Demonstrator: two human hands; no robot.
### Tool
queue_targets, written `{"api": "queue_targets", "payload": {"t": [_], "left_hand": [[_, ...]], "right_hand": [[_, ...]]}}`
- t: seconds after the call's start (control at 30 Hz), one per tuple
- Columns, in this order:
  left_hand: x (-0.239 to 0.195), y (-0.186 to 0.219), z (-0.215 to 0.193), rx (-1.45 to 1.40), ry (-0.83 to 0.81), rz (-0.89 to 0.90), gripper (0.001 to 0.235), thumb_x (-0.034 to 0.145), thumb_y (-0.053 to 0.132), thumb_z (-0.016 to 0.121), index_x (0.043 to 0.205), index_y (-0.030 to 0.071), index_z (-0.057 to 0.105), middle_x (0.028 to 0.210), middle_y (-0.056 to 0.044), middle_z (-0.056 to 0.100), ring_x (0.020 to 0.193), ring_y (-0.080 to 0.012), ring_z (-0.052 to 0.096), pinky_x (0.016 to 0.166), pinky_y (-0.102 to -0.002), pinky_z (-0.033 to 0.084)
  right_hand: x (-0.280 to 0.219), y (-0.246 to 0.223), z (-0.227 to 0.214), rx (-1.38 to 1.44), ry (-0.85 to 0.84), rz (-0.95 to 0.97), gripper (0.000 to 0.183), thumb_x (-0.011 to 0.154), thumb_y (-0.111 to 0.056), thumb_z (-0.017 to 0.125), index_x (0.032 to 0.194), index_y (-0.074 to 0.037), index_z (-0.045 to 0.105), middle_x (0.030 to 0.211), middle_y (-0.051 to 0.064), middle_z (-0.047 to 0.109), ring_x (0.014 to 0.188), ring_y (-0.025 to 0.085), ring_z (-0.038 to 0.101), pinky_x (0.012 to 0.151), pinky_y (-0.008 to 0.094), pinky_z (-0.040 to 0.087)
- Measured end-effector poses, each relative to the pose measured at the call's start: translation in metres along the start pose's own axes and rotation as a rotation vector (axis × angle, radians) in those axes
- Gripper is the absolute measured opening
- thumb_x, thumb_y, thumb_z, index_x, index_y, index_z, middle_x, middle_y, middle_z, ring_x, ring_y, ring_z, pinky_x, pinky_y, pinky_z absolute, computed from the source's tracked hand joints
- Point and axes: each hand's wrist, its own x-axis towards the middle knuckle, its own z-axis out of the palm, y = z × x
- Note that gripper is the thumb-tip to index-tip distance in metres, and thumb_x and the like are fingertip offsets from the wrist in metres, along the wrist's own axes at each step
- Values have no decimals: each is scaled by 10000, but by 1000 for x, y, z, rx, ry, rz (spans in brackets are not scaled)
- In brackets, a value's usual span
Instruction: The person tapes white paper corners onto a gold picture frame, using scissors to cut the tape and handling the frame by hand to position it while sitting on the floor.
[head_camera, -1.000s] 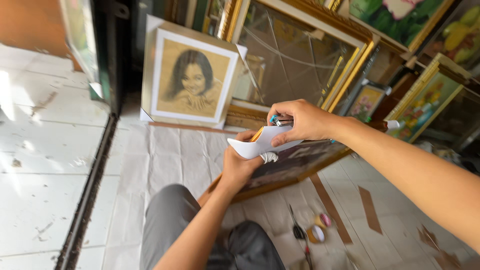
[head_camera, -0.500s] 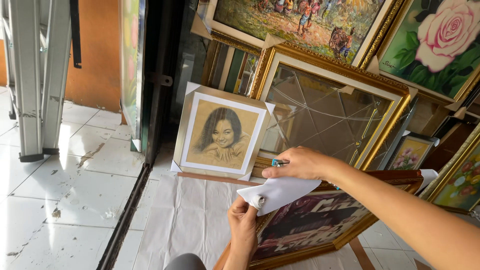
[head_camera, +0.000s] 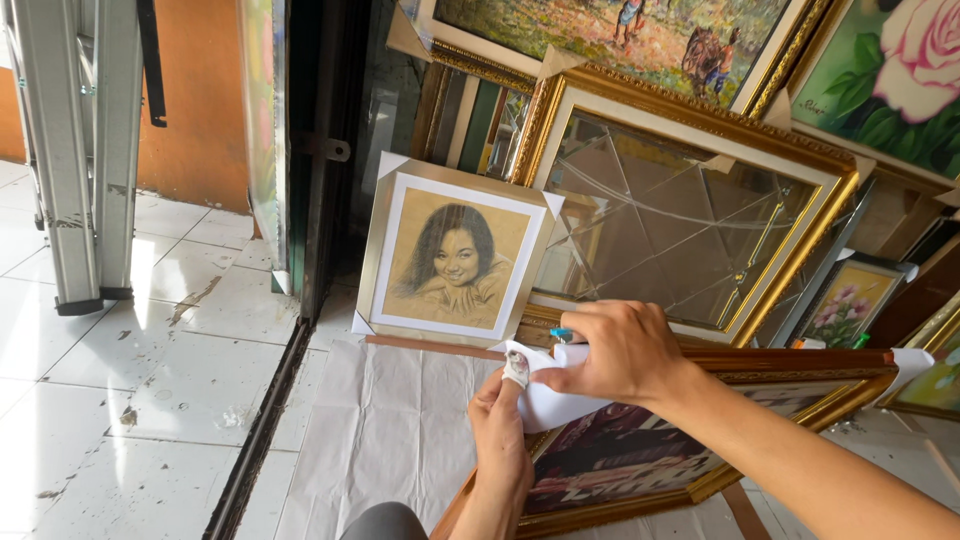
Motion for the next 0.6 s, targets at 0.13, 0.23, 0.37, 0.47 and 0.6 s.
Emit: {"api": "queue_targets", "payload": {"t": [0.13,0.23,0.37,0.47,0.6], "left_hand": [[14,2,-4,57,-6,-97,376,993,312,842,717,118,677,686,26,545,651,-112,438,576,-314,327],[18,15,-5,148,-77,-216,330,1036,339,786,757,208,666,684,79,548,624,-87,421,578,-304,258],[29,15,-9,176,-164,-265,317,1025,324,790,748,227,669,657,91,578,577,-58,429,527,-288,243],[29,15,-12,202,-197,-264,361,1032,341,797,733,221,636,625,77,548,540,-73,402,495,-302,219],[34,9,-16,215,-198,-322,371,1001,392,837,724,241,642,637,81,522,569,-85,391,532,-321,223]], "right_hand": [[5,-9,-6,46,-28,105,534,700,-669,746,602,-179,560,603,-70,704,554,263,661,485,494,486],[8,-9,-3,115,-58,112,448,759,-607,737,628,-191,632,653,-59,754,609,321,692,522,522,491],[13,1,-6,169,-118,29,516,794,-649,751,649,-212,518,555,-61,592,524,267,539,537,474,434],[21,20,-20,301,-257,-112,624,746,-861,736,921,-268,655,661,-74,628,590,197,588,604,413,490],[21,31,-26,576,-127,-535,803,736,-753,928,1291,-220,698,1185,44,702,1016,206,762,829,391,665]]}}
